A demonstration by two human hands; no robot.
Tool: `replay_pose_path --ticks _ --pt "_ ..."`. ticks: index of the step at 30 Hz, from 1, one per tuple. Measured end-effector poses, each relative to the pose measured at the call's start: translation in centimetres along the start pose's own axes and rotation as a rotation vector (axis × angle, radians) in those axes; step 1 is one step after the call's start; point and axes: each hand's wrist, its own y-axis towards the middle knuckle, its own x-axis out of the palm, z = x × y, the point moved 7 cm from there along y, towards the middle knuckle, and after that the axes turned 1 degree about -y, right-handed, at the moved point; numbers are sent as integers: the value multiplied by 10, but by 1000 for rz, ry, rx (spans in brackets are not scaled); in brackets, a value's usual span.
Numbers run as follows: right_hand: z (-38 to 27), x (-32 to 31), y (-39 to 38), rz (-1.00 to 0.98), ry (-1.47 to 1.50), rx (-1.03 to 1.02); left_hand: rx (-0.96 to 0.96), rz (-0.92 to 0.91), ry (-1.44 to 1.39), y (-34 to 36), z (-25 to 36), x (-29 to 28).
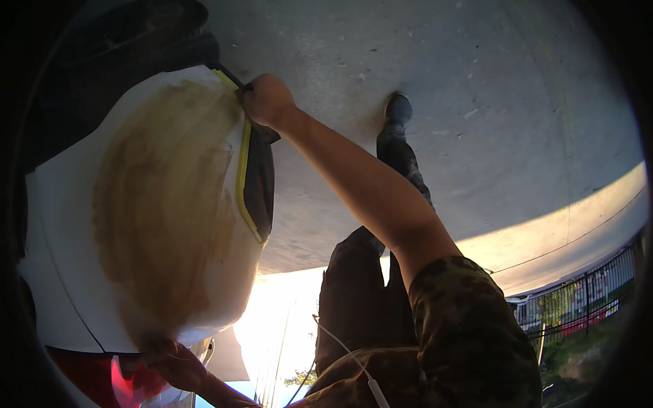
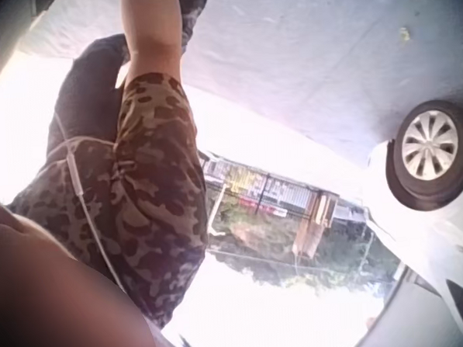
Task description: The person applies a beige body filler to the rear bumper of a white car using a metal spreader. They repeatedly scrape filler from a larger spreader onto a smaller one and spread it over the damaged area, smoothing the surface.
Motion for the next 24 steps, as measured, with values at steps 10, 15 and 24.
replay_pose_path --ticks 10,15,24 --pt "-39 29 -44 -86 -203 -56 -171 -510 -36 2 -1 41" --pt "-45 13 -104 75 -109 -245 -196 -498 -126 3 -2 39" --pt "-10 12 -27 137 -125 -204 2 160 64 -2 2 48"
